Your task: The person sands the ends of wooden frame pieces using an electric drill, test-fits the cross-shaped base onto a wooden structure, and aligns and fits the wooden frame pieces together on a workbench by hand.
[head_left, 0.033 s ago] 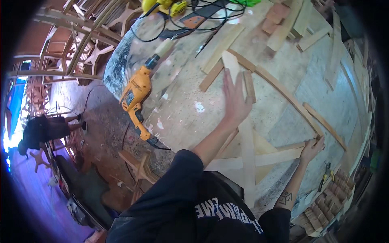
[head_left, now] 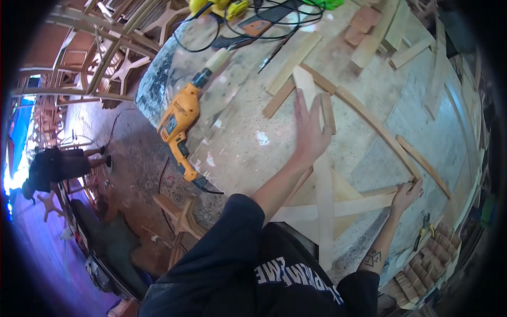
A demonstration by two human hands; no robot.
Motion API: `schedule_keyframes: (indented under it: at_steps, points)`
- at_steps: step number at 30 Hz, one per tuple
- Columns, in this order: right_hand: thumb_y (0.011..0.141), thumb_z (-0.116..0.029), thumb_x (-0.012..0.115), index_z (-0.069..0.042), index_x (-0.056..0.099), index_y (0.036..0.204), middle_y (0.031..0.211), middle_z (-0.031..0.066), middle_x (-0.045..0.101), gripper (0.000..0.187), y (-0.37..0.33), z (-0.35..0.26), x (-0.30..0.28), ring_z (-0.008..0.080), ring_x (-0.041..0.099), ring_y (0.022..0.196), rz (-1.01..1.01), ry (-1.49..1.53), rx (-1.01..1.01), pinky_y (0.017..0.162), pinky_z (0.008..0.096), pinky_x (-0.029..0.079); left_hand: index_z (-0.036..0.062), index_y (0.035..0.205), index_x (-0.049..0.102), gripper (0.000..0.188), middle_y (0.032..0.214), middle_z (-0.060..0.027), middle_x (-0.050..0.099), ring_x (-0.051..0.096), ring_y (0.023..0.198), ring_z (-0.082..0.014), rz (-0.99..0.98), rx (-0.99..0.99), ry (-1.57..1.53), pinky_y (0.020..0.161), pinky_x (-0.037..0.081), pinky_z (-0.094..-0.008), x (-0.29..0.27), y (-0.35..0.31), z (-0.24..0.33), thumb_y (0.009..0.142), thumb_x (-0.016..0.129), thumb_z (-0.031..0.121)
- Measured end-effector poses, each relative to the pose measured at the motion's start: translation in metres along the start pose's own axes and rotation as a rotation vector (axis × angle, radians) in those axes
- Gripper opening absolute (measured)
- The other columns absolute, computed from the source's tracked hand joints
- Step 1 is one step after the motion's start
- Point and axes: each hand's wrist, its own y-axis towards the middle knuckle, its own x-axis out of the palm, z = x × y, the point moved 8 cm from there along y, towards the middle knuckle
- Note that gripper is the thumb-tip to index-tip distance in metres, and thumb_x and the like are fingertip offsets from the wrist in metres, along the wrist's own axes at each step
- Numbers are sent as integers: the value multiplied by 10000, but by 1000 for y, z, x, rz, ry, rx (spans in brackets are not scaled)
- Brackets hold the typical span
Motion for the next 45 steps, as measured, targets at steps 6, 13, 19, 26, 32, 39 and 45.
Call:
schedule_keyframes:
  at_steps: [6, 13, 19, 26, 32, 39, 45]
  points:
    - [863, -119, 490, 35, 396, 1401, 1322, 223, 477, 567, -1, 9, 2, 389, 390, 1246, 0, -4, -76, 1109, 462, 219, -17, 1352, 443, 665, 1535, -283, 111, 116, 1391, -531, -40, 11, -99, 1152, 166, -533, 0, -15, 8, 731, 658, 81]
    - [765, -77, 566, 9, 378, 1395, 1326, 205, 458, 663, 5, 45, -3, 352, 410, 1262, -48, 57, -28, 1115, 430, 263, 67, 1426, 387, 767, 1505, -290, 213, 148, 1412, -461, -15, 156, -158, 1159, 134, -545, 23, -20, 9, 730, 701, 138]
    - [962, -216, 455, 32, 329, 1441, 1506, 232, 306, 554, 8, 14, -13, 353, 214, 1432, -14, 296, 285, 1168, 394, 153, 6, 1347, 481, 642, 1529, -251, 200, 181, 1418, -424, -60, 118, -137, 1160, 156, -479, 8, -14, 9, 730, 643, 81]
    - [988, -259, 404, 57, 326, 1434, 1516, 219, 295, 552, 7, 32, -32, 319, 233, 1430, 59, 329, 545, 1163, 363, 159, 1, 1339, 496, 620, 1532, -197, 225, 207, 1426, -370, -102, 16, -185, 1150, 201, -447, 9, -14, 18, 729, 602, 40]
    - [998, -323, 399, 89, 306, 1422, 1530, 248, 214, 599, 6, 17, -7, 374, 191, 1428, -6, 81, 461, 1164, 407, 140, 16, 1342, 505, 623, 1535, -175, 226, 211, 1430, -346, -104, -9, -122, 1146, 233, -435, 6, -10, 18, 726, 597, 14]
    - [998, -341, 359, 73, 255, 1441, 1517, 259, 216, 616, 0, 16, -4, 397, 204, 1415, -65, -10, 480, 1152, 528, 60, 42, 1356, 497, 652, 1541, -168, 216, 209, 1432, -337, -75, 41, -333, 1156, 222, -429, 6, 6, 7, 711, 586, -5]
    - [1021, -437, 232, 44, 175, 1481, 1567, 217, 105, 669, 5, 31, -35, 338, 78, 1458, -69, 152, 498, 1174, 444, 21, 44, 1355, 493, 674, 1537, -179, 215, 210, 1433, -323, -109, 67, -133, 1152, 263, -420, 6, 7, 8, 690, 560, -35]
